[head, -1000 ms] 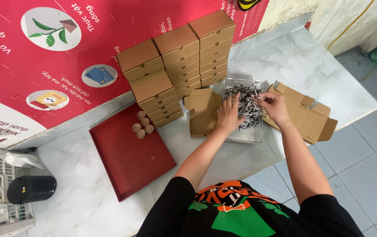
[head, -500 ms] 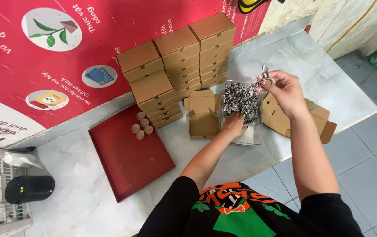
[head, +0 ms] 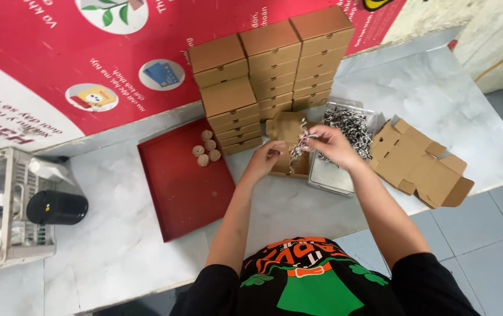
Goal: Packing small wooden lid components and shredded paper filler into cardboard boxes.
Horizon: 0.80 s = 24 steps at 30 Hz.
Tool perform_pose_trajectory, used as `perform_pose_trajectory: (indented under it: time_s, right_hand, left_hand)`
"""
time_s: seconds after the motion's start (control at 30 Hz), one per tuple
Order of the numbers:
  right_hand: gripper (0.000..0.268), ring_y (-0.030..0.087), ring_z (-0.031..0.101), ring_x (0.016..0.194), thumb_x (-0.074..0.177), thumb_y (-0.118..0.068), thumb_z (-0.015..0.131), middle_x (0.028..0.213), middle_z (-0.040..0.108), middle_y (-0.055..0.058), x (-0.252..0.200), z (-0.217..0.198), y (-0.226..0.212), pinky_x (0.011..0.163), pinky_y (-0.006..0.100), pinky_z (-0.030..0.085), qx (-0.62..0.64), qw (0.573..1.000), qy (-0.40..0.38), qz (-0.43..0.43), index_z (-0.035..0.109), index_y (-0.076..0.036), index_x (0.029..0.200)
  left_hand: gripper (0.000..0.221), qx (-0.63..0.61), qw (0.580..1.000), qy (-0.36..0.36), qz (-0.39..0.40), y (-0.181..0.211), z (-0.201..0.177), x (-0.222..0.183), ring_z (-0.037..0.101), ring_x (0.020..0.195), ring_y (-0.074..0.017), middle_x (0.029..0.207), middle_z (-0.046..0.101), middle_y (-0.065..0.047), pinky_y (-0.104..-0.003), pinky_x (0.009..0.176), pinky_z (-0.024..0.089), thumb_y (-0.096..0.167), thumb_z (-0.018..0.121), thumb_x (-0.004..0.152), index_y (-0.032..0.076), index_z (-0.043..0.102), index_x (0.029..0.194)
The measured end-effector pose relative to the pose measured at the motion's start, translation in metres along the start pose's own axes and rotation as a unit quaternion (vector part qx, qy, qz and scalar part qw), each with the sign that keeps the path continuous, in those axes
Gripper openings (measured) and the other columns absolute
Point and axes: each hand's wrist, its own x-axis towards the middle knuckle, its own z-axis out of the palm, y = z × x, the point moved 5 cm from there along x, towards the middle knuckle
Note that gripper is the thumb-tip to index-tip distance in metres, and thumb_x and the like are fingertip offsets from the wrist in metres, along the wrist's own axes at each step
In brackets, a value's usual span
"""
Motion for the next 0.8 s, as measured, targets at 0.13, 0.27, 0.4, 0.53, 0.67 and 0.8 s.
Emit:
perform_pose_trajectory:
  time_s: [0.13,0.27,0.4,0.53,0.67,0.8]
  right_hand:
    - [0.013,0.009,0.065,0.090,0.099,0.000,0.066,0.099,0.074,0.003,0.015,0.019,0.065,0.081,0.026,0.054,-0.034,0.999,-0.029,0.000,0.072,0.000,0.111]
    - [0.018,0.014,0.068,0.092,0.091,0.003,0.070,0.101,0.073,0.006,0.018,0.021,0.075,0.083,0.028,0.056,-0.114,0.992,-0.006,-0.050,0.072,0.000,0.109]
    - [0.021,0.022,0.076,0.086,0.085,0.000,0.076,0.098,0.077,0.010,0.006,0.016,0.058,0.079,0.032,0.059,-0.256,0.966,0.039,-0.005,0.075,-0.005,0.106]
    - [0.030,0.029,0.075,0.091,0.081,-0.001,0.077,0.099,0.078,0.014,-0.007,0.024,0.030,0.085,0.037,0.059,-0.393,0.919,0.011,0.005,0.076,-0.007,0.110]
    - [0.035,0.035,0.072,0.094,0.076,-0.005,0.082,0.106,0.075,0.017,-0.013,0.002,0.008,0.086,0.041,0.057,-0.456,0.884,0.072,-0.075,0.077,-0.008,0.110]
    - [0.025,0.027,0.075,0.099,0.088,-0.003,0.073,0.114,0.075,0.015,-0.023,-0.056,0.016,0.090,0.036,0.059,-0.365,0.914,0.176,-0.023,0.076,-0.009,0.112]
  left_hand:
    - [0.037,-0.132,0.991,-0.009,0.020,0.011,0.001,-0.007,0.067,0.123,-0.0187,0.134,0.071,-0.012,-0.032,0.103,0.053,0.007,0.060,0.103,0.011,0.060,0.140]
    - [0.039,-0.060,0.998,0.011,0.012,0.025,0.005,-0.006,0.071,0.106,-0.0188,0.118,0.072,-0.010,-0.032,0.089,0.058,0.005,0.073,0.089,0.012,0.064,0.126]
    - [0.020,0.121,0.984,0.102,0.084,0.043,-0.002,-0.010,0.075,0.086,-0.0265,0.098,0.077,-0.010,-0.037,0.076,0.057,0.011,0.076,0.089,0.010,0.077,0.108]
    - [0.016,0.231,0.967,0.070,0.085,0.042,0.003,-0.015,0.073,0.091,-0.0281,0.103,0.078,-0.006,-0.039,0.076,0.056,0.016,0.076,0.091,0.014,0.079,0.107]
    - [0.030,0.354,0.928,0.067,0.098,0.020,0.012,-0.014,0.067,0.104,-0.0286,0.113,0.074,-0.004,-0.043,0.080,0.054,0.017,0.075,0.084,0.017,0.075,0.114]
    - [0.031,0.325,0.917,0.084,0.214,0.017,0.029,-0.023,0.066,0.114,-0.0299,0.124,0.071,-0.009,-0.045,0.091,0.050,0.023,0.070,0.091,0.011,0.070,0.120]
